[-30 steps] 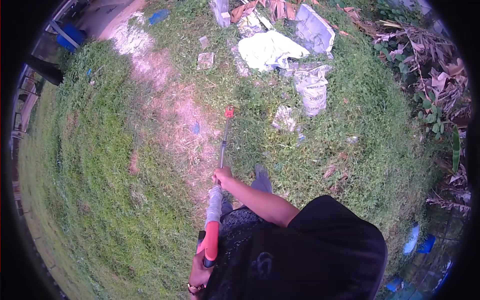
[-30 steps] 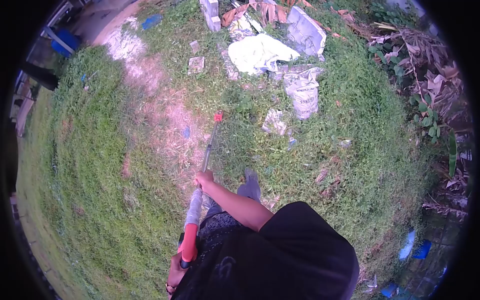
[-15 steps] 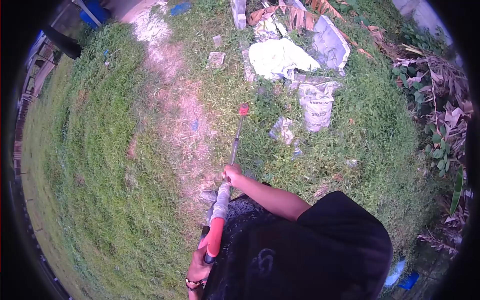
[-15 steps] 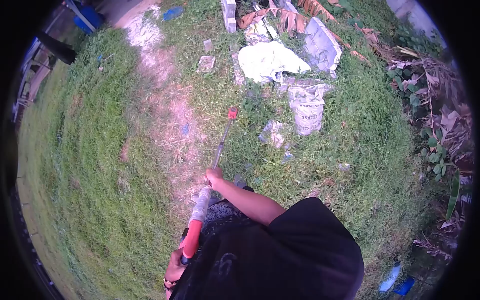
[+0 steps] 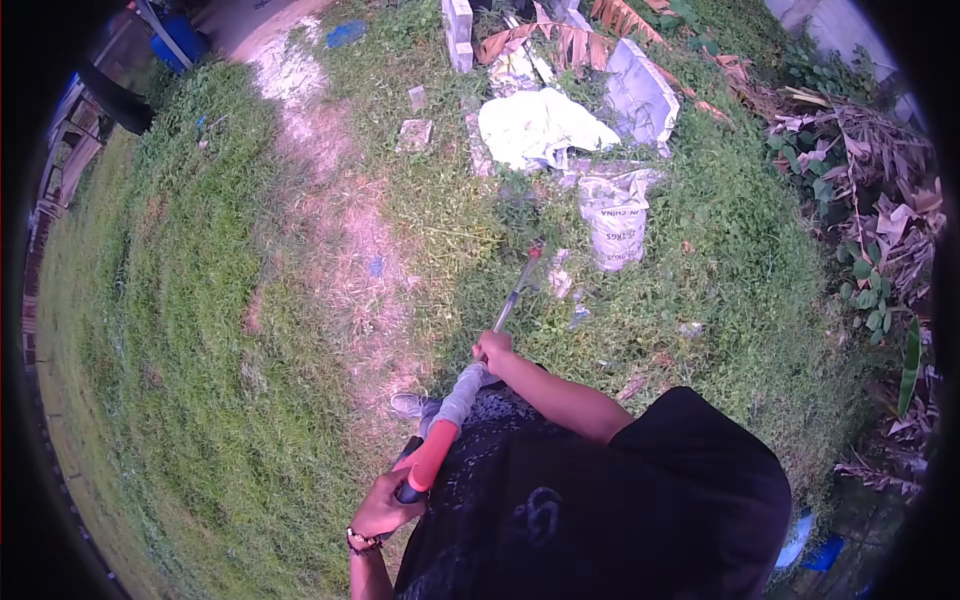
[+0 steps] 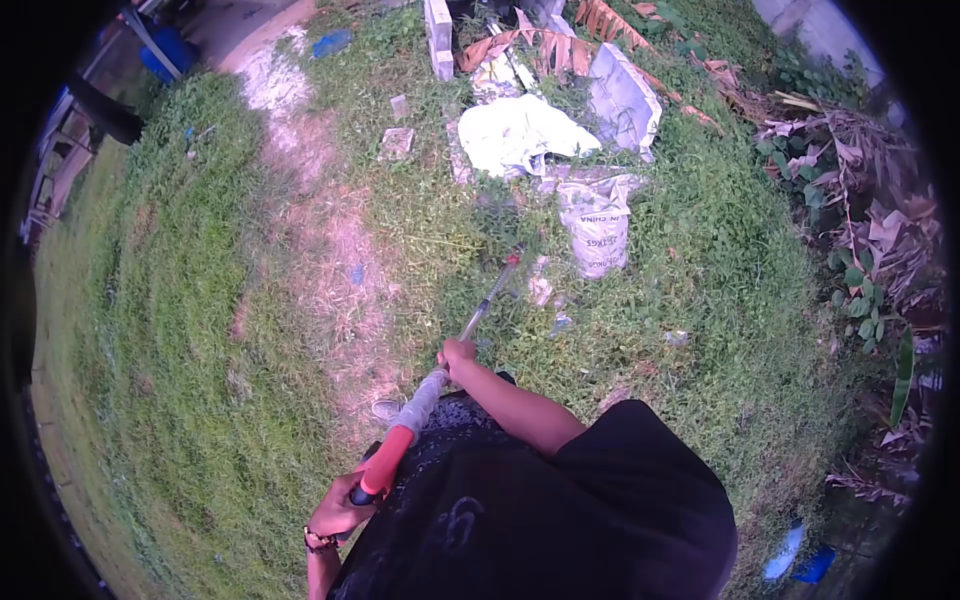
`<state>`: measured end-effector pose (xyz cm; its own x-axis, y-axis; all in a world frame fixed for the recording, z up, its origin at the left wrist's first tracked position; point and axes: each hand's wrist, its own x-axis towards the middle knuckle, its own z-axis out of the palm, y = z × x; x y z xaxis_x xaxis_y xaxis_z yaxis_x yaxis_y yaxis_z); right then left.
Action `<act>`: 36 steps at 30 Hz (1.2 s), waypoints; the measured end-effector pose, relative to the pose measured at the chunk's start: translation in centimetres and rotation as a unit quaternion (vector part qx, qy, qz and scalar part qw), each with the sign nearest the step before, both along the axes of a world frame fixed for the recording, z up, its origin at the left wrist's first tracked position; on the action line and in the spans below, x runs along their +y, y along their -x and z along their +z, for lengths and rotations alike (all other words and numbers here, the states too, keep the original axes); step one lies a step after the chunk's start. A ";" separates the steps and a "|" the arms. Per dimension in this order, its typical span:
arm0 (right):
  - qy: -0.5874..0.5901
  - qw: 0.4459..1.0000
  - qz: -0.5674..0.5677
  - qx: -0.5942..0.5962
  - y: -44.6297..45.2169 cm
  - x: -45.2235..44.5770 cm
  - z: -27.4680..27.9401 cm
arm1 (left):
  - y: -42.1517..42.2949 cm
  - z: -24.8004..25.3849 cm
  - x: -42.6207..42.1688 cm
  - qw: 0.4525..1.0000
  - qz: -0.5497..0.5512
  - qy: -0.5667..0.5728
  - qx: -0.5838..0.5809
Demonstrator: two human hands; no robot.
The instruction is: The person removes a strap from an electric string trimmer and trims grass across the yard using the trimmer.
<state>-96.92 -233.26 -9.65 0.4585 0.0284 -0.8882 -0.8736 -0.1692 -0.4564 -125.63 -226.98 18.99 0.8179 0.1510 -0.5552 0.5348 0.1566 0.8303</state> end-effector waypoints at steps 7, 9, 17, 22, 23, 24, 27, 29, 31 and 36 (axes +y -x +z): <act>-0.018 0.999 -0.033 0.011 -2.4 -0.5 -1.4 | -1.4 -1.7 0.2 0.995 -0.069 -0.061 -0.033; -0.012 0.999 -0.045 0.006 -2.9 -0.1 -1.5 | -1.7 -2.2 -0.4 0.997 -0.038 -0.060 -0.034; -0.004 0.998 -0.042 -0.051 -3.8 0.0 0.1 | -1.9 -2.9 0.0 0.998 -0.041 -0.046 -0.023; -0.014 0.999 -0.006 -0.028 -3.1 -0.3 -1.1 | -0.4 -3.6 -0.8 0.986 -0.004 -0.159 0.044; -0.017 1.000 -0.008 -0.022 -3.0 -0.4 -1.4 | -0.4 -3.3 -1.0 0.976 -0.005 -0.207 0.065; -0.022 1.000 -0.011 -0.018 -2.9 -0.3 -1.4 | -0.5 -3.1 -1.2 0.967 0.007 -0.244 0.067; -0.011 1.000 0.005 0.013 -1.9 -0.1 -1.3 | 0.8 -3.1 -1.4 0.942 0.015 -0.328 0.077; 0.002 1.000 -0.022 0.008 -0.4 0.5 -0.9 | 2.3 -3.7 -0.6 0.932 -0.019 -0.352 0.087; 0.006 0.999 -0.030 0.012 1.3 1.2 -1.1 | 5.3 -5.8 0.6 0.941 -0.018 -0.325 0.095; -0.017 0.997 -0.060 0.043 5.6 2.9 -2.1 | 12.1 -10.0 4.7 0.948 -0.010 -0.299 0.106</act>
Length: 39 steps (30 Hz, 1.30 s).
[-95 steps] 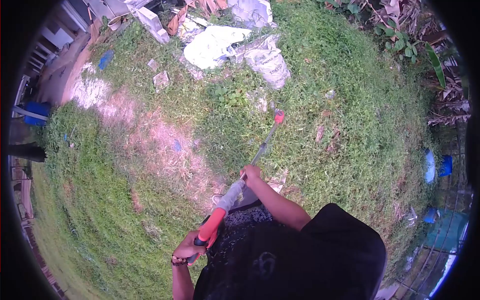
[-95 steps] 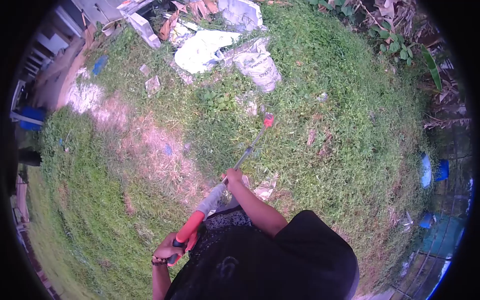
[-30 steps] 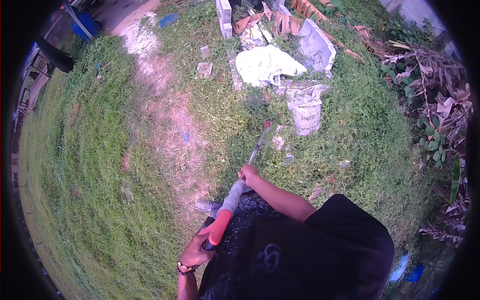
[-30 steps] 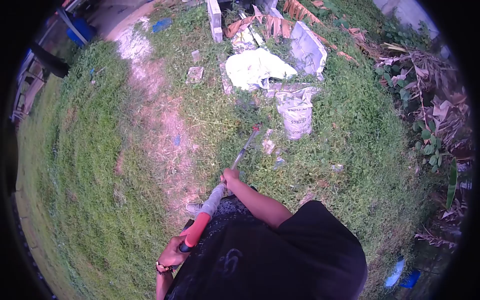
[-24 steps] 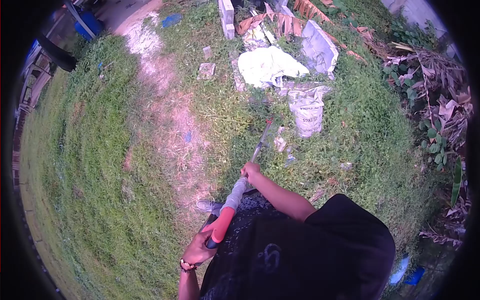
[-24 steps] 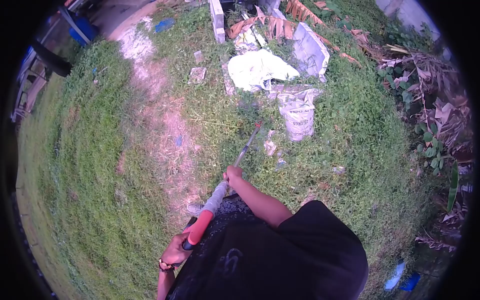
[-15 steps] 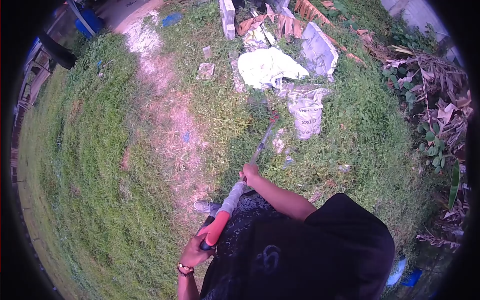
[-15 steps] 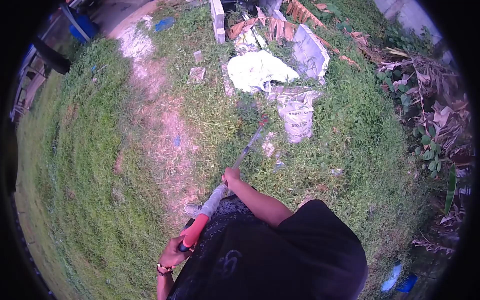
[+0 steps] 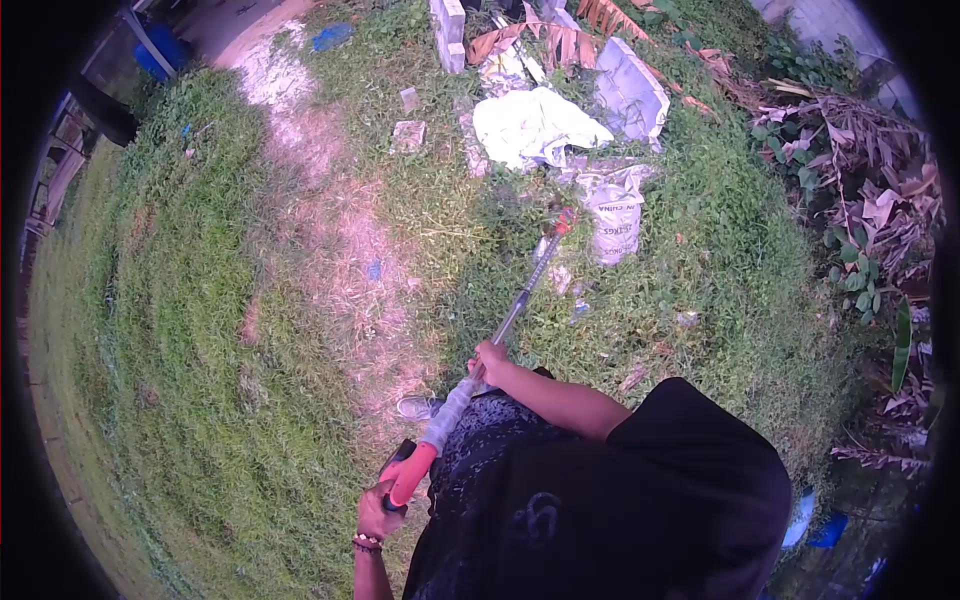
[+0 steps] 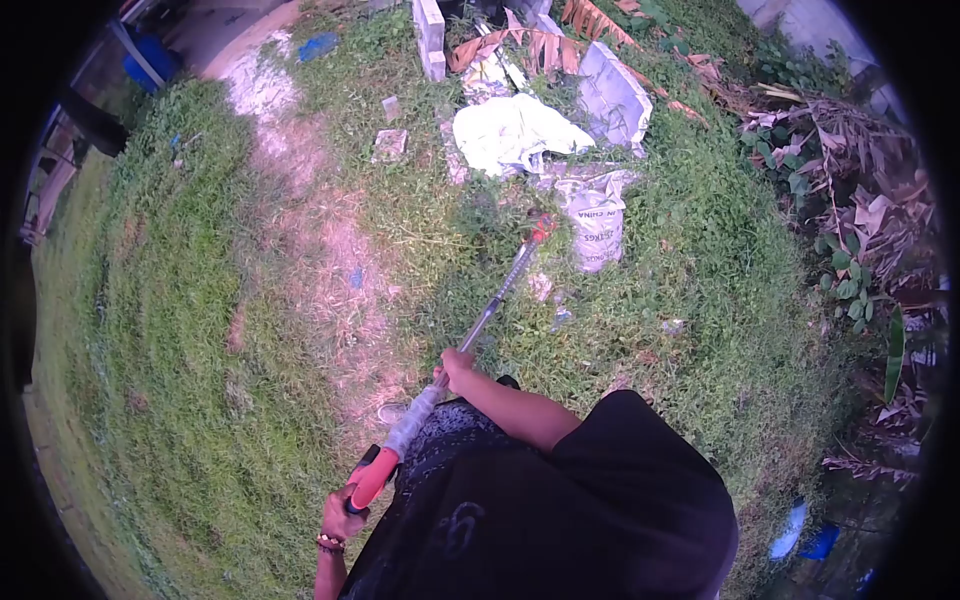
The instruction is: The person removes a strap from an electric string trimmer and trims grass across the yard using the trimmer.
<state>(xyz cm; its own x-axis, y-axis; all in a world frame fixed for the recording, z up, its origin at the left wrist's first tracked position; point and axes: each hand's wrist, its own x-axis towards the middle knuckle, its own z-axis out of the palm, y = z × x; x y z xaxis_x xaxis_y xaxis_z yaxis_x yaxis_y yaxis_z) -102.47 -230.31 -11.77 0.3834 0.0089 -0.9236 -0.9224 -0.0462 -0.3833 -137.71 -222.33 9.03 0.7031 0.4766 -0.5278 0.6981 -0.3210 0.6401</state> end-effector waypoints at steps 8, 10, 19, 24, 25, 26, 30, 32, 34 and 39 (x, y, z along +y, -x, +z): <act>0.052 0.995 -0.076 -0.030 4.5 2.0 2.5 | 5.5 -4.9 6.2 0.998 0.014 -0.005 -0.067; 0.082 0.994 -0.072 -0.024 4.5 2.8 2.7 | 5.1 -4.1 6.9 0.996 0.006 -0.012 -0.087; 0.008 0.997 0.046 0.059 6.2 4.4 -2.1 | 4.9 2.4 3.1 0.998 0.035 -0.048 -0.037; -0.027 0.989 0.134 0.052 8.2 7.0 -3.3 | 5.3 2.8 -1.5 0.990 0.127 -0.058 0.026; -0.025 0.987 0.153 0.044 8.5 7.5 -3.3 | 6.0 2.1 -2.4 0.988 0.148 -0.045 0.008; -0.023 0.984 0.173 0.035 8.8 8.3 -3.3 | 6.8 0.8 -3.4 0.985 0.168 -0.033 -0.012; -0.091 0.972 0.216 0.018 7.7 10.9 -1.5 | 4.7 1.4 -4.4 0.974 0.225 -0.019 -0.023; -0.137 0.964 0.229 0.022 6.5 11.8 0.1 | 3.1 1.6 -4.6 0.967 0.252 -0.020 -0.027; -0.154 0.962 0.224 -0.007 5.1 12.8 0.1 | 1.2 1.9 -4.1 0.970 0.238 -0.042 -0.021; -0.158 0.965 0.205 -0.029 3.3 13.2 -1.4 | -1.2 2.5 -2.7 0.976 0.211 -0.059 0.013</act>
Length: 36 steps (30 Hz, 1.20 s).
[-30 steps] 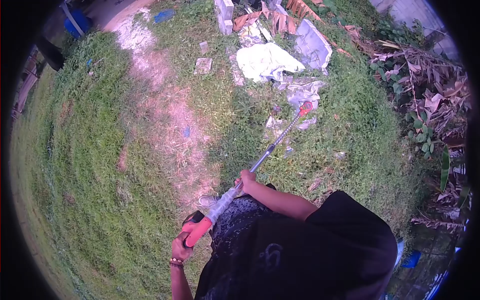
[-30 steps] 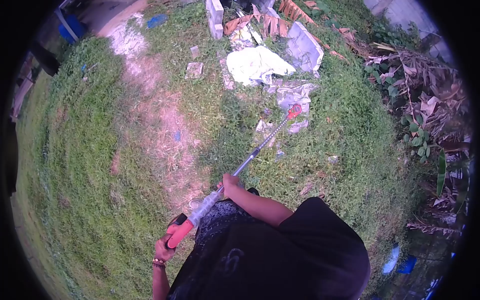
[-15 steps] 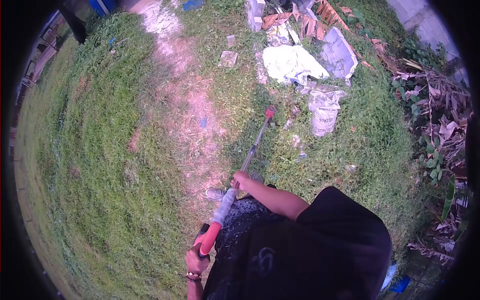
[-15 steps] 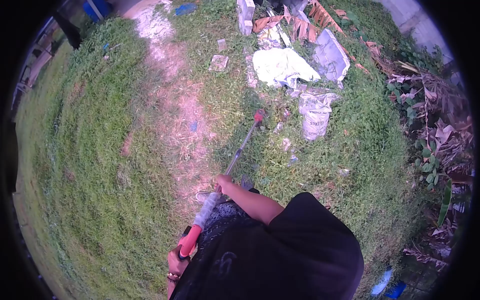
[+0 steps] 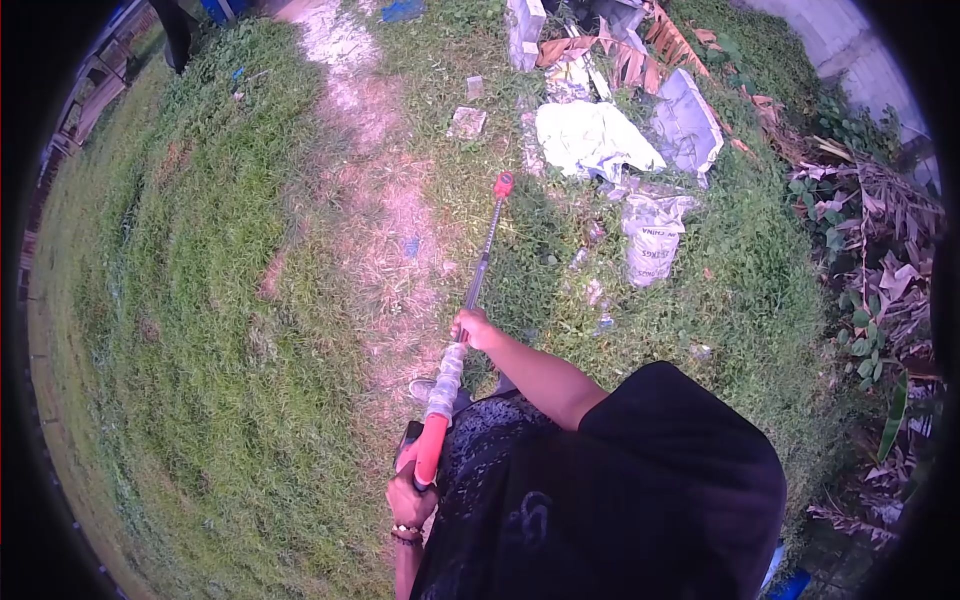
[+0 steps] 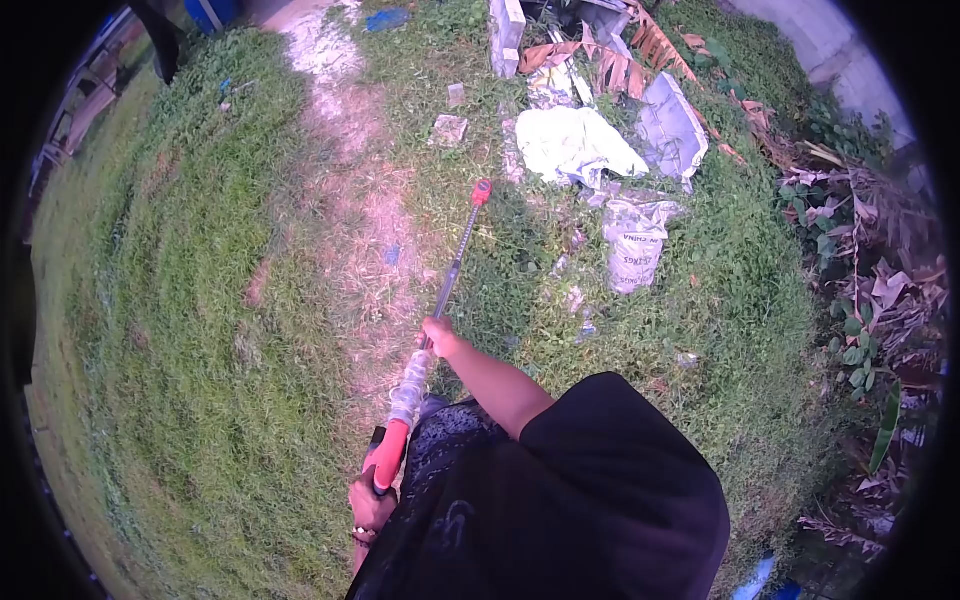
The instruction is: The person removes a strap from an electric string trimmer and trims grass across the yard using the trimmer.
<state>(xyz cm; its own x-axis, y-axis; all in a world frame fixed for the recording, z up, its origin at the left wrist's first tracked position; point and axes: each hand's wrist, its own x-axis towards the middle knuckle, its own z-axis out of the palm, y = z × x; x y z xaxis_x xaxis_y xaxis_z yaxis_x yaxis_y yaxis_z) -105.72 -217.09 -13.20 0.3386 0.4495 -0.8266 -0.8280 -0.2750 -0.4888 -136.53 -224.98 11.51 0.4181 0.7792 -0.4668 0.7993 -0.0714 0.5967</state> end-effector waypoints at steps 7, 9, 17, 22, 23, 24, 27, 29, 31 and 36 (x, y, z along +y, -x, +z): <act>0.112 0.991 -0.064 0.023 2.4 -4.8 -0.3 | 2.9 0.8 2.0 0.996 -0.087 -0.010 0.023; 0.129 0.988 -0.071 0.043 3.3 -6.1 -1.1 | 3.9 0.9 2.8 0.993 -0.114 -0.001 0.029; 0.182 0.981 -0.062 0.036 3.3 -5.7 -3.6 | 3.2 1.0 4.5 0.990 -0.136 0.003 0.035; 0.104 0.994 -0.019 0.032 3.8 -1.1 -2.6 | 2.6 2.5 5.1 0.994 -0.111 0.018 0.006; 0.084 0.996 -0.006 0.023 4.2 0.1 -2.2 | 2.8 2.5 5.2 0.995 -0.101 0.020 -0.003; 0.064 0.998 0.013 0.014 4.7 1.3 -1.9 | 3.2 2.4 5.1 0.996 -0.086 0.022 -0.011; -0.017 0.998 0.035 0.051 6.3 4.1 -2.0 | 4.3 3.0 5.1 0.999 -0.041 0.007 -0.025; -0.030 0.994 0.081 0.067 7.4 6.4 0.3 | 5.1 3.5 5.5 1.000 -0.009 -0.003 -0.026; -0.027 0.991 0.097 0.082 9.0 8.2 0.6 | 6.4 4.0 5.8 0.999 0.029 -0.005 -0.018; 0.004 0.985 0.148 0.083 12.9 10.8 3.2 | 10.5 5.2 7.1 0.997 0.061 -0.036 0.006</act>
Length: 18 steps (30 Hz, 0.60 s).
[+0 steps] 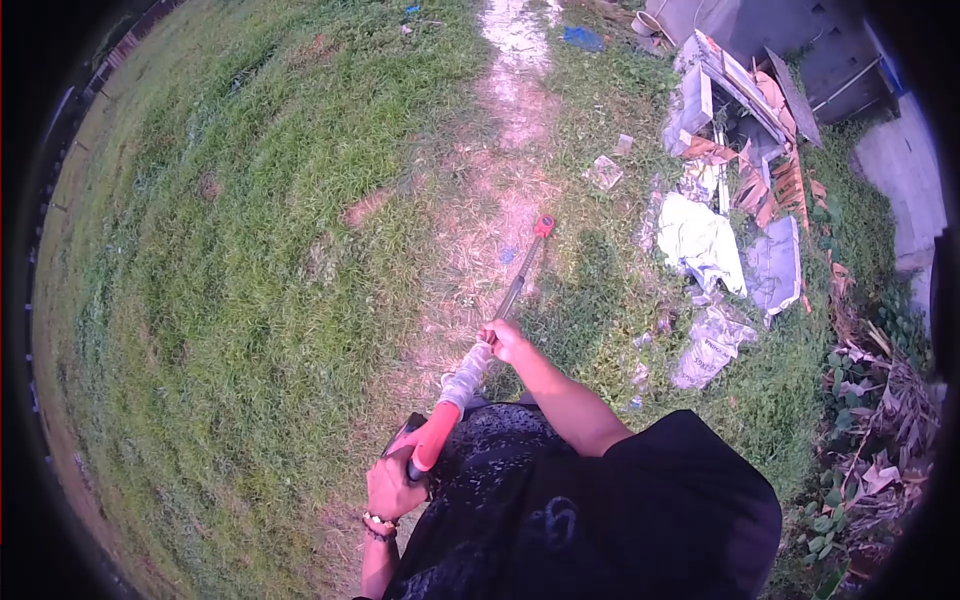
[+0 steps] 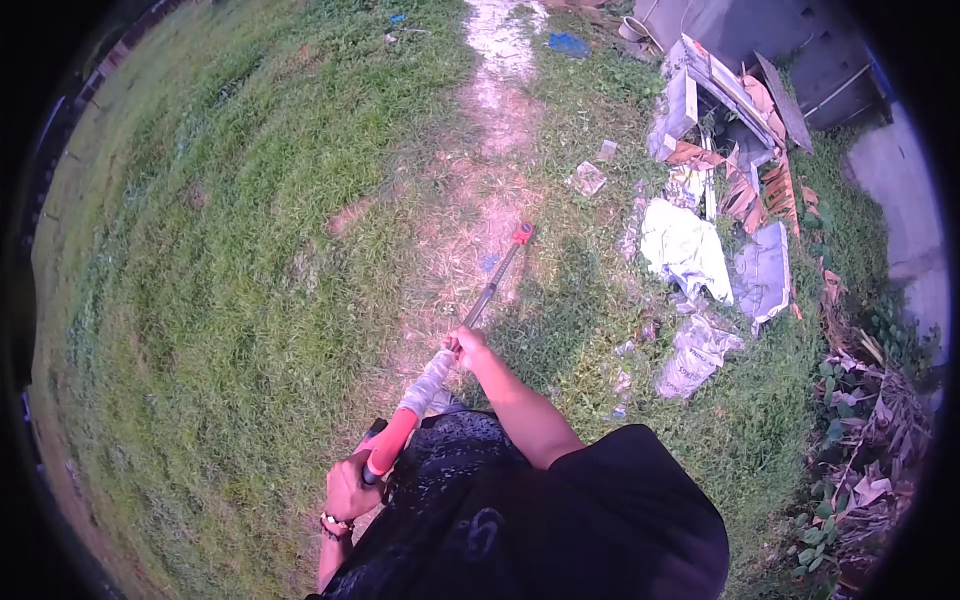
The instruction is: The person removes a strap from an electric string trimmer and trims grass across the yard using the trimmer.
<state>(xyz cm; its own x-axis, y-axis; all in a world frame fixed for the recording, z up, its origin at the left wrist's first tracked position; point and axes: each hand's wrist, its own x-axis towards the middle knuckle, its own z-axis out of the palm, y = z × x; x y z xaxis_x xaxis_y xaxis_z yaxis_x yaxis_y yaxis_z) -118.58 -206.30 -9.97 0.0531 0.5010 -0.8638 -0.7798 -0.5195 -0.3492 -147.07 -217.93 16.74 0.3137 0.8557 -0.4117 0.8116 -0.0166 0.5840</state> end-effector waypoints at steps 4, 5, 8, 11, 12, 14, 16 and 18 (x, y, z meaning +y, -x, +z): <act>-0.001 1.000 0.022 0.015 1.5 -1.3 -2.4 | 3.7 -1.0 1.3 0.999 -0.029 0.006 0.012; -0.009 1.000 0.008 0.015 1.4 -2.1 -2.9 | 4.2 -1.9 1.6 0.999 -0.042 -0.021 0.004; 0.003 0.999 -0.046 0.002 1.2 -4.9 -3.4 | 5.2 -2.6 2.6 0.985 -0.109 -0.135 -0.020; 0.085 0.989 -0.110 -0.049 1.2 -7.2 -4.3 | 6.4 -5.1 5.0 0.972 -0.213 -0.104 -0.005; 0.107 0.987 -0.112 -0.049 0.8 -7.9 -4.7 | 6.2 -5.1 6.3 0.967 -0.233 -0.103 -0.025; 0.166 0.977 -0.130 -0.040 1.0 -10.5 -5.5 | 5.2 -4.3 8.6 0.952 -0.287 -0.084 -0.068; 0.188 0.958 -0.216 -0.033 1.9 -12.8 -4.7 | 4.5 -2.9 9.6 0.932 -0.329 -0.149 -0.035; 0.196 0.954 -0.223 -0.046 1.8 -14.5 -4.5 | 2.1 -2.5 11.9 0.924 -0.370 -0.093 -0.013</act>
